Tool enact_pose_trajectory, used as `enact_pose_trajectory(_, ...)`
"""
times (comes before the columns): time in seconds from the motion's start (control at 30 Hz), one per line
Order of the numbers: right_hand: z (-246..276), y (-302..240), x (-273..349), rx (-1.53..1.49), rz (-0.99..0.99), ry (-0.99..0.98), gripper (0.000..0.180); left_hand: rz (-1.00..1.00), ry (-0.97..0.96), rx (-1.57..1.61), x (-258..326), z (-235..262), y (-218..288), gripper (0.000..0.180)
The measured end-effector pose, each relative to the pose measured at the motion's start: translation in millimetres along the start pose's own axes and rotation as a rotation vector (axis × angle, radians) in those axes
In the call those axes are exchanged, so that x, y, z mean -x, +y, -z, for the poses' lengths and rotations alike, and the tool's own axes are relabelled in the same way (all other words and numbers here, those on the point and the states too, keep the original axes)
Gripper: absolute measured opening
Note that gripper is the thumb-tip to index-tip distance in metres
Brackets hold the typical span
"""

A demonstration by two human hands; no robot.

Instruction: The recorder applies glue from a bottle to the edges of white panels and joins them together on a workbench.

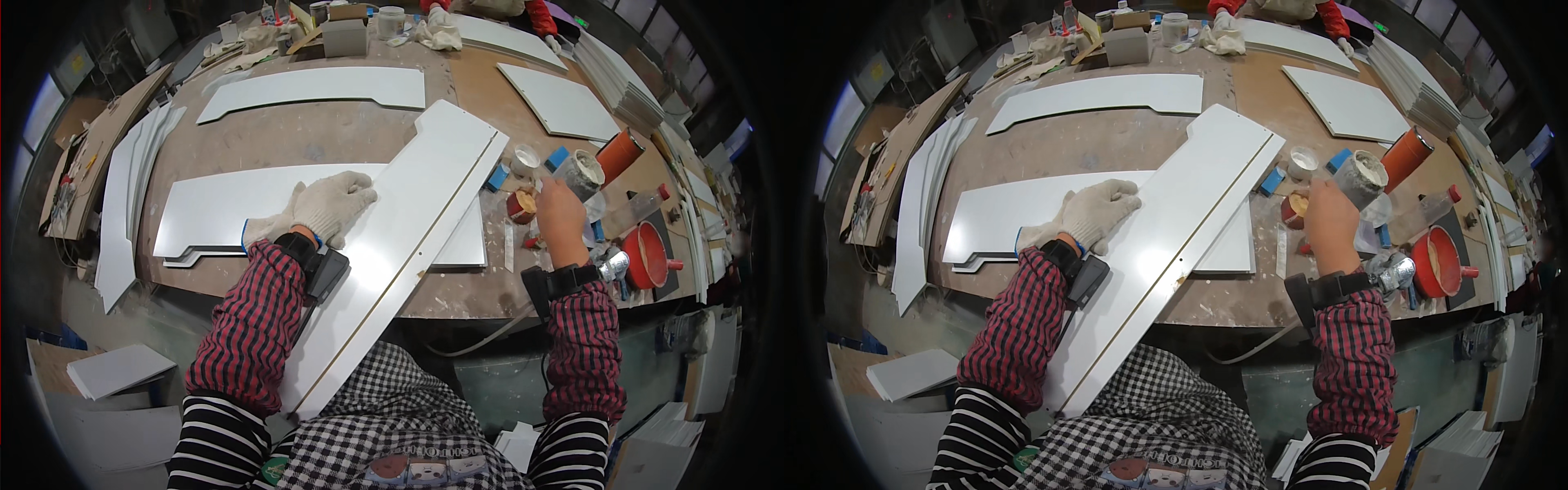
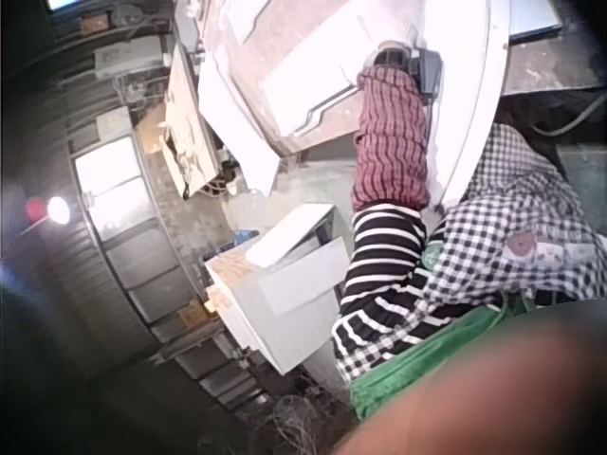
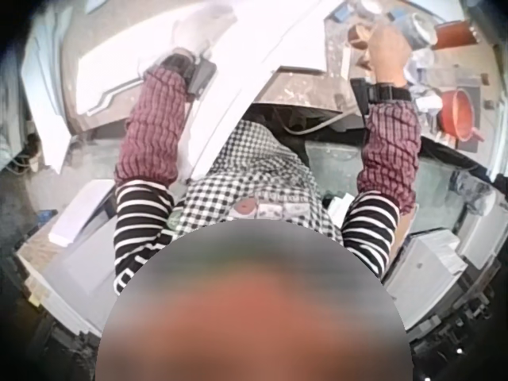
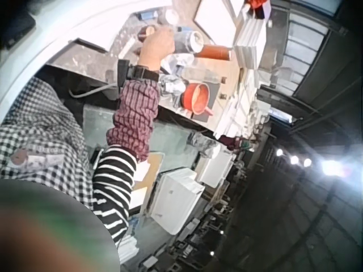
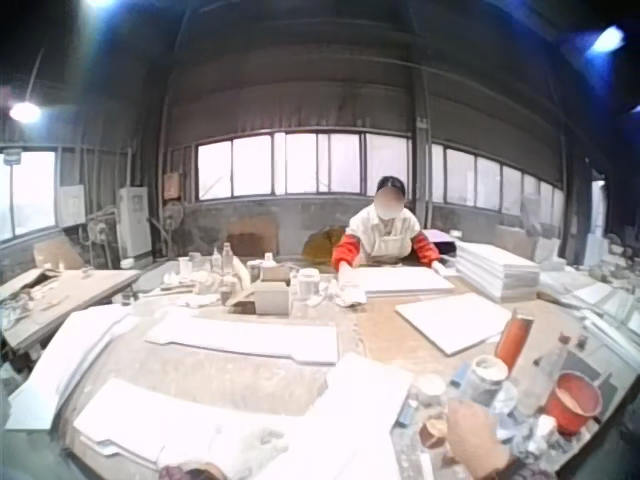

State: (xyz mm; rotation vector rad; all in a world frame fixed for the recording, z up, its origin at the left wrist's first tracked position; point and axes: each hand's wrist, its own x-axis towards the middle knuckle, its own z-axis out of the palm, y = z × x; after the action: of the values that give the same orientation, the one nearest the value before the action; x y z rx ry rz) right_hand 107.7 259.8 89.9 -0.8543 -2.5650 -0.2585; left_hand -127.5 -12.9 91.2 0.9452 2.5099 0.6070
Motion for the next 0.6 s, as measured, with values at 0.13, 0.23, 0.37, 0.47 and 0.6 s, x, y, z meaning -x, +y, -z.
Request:
enact_pose_trajectory(0.13,27.5,-28.3,14.6,-0.157,-0.023,-0.156,0.013,0.014,-0.005,-0.055,-2.3,-5.1,-2.2,0.049)
enact_pose_trajectory(0.23,26.5,-44.5,56.9,-0.489,-0.003,-0.011,0.020,0.032,0.017,0.040,0.8,-6.1,0.7,0.047)
enact_pose_trajectory(0.37,39.0,-68.6,108.6,-0.832,0.001,-0.228,0.010,0.062,0.042,0.084,-3.5,-9.1,2.4,0.046)
enact_pose_trajectory(0.47,38.1,-74.3,139.0,-0.967,-0.011,-0.520,0.008,0.055,0.057,0.090,-8.3,-12.3,2.0,0.047)
enact_pose_trajectory(0.6,21.6,-91.2,162.0,-1.170,-0.010,-0.636,0.009,0.107,0.074,0.147,-10.9,-16.1,3.4,0.047)
